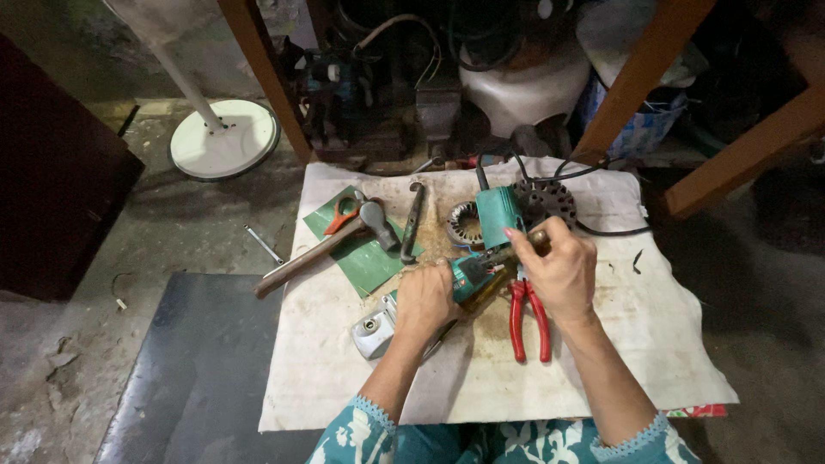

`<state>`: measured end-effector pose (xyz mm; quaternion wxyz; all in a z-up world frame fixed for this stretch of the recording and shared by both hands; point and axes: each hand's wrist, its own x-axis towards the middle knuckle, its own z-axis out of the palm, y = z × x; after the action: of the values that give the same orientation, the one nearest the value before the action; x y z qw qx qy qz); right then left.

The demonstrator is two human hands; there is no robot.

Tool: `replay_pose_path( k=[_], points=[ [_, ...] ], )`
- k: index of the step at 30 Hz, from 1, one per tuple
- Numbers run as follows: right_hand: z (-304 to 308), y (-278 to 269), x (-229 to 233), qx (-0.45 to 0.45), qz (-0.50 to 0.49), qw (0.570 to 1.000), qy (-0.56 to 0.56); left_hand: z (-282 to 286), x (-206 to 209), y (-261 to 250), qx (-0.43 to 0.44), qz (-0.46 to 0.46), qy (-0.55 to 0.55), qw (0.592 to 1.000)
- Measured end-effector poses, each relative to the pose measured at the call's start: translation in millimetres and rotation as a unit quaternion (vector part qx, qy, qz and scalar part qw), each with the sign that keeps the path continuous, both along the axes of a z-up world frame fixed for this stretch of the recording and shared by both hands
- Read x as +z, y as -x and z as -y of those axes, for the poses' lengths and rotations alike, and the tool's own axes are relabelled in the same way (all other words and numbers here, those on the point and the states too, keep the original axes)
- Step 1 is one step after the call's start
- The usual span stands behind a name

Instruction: The person uses a screwdriver and pliers to adjust and tighten components inside a teal-colored electric motor housing. They repeatedly insert the screwdriver into the motor, turn it, and use pliers to hold or adjust internal parts.

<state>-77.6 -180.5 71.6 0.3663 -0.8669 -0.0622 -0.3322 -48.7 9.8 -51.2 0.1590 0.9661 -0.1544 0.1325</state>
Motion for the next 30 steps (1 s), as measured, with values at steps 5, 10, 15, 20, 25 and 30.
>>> replay_pose_path(
  k=[5, 10, 15, 20, 25, 30],
  points=[
    [-3, -7, -1, -0.038, 0.035, 0.994, 0.1, 1, 11, 4, 0.005, -0.048, 0.022, 0.999],
    [-6, -20, 1, -0.002, 0.057, 0.992, 0.116, 1, 15, 4, 0.001, -0.065, 0.023, 0.998],
    [-6, -39, -7, 0.147, 0.007, 0.988, -0.049, 1, 9, 4, -0.001, 0.021, -0.003, 1.0],
    [-6, -61, -37, 0.296, -0.058, 0.901, -0.31, 0, 3, 2, -0.013, -0.062, 0.008, 0.998],
    [-16, -73, -60, 0.277, -0.01, 0.823, -0.496, 2, -13, 2, -0.012, 0.083, 0.001, 0.996],
    [-29, -68, -70, 0.247, 0.009, 0.813, -0.527, 2, -7, 4, -0.012, 0.026, -0.035, 0.999]
  ],
)
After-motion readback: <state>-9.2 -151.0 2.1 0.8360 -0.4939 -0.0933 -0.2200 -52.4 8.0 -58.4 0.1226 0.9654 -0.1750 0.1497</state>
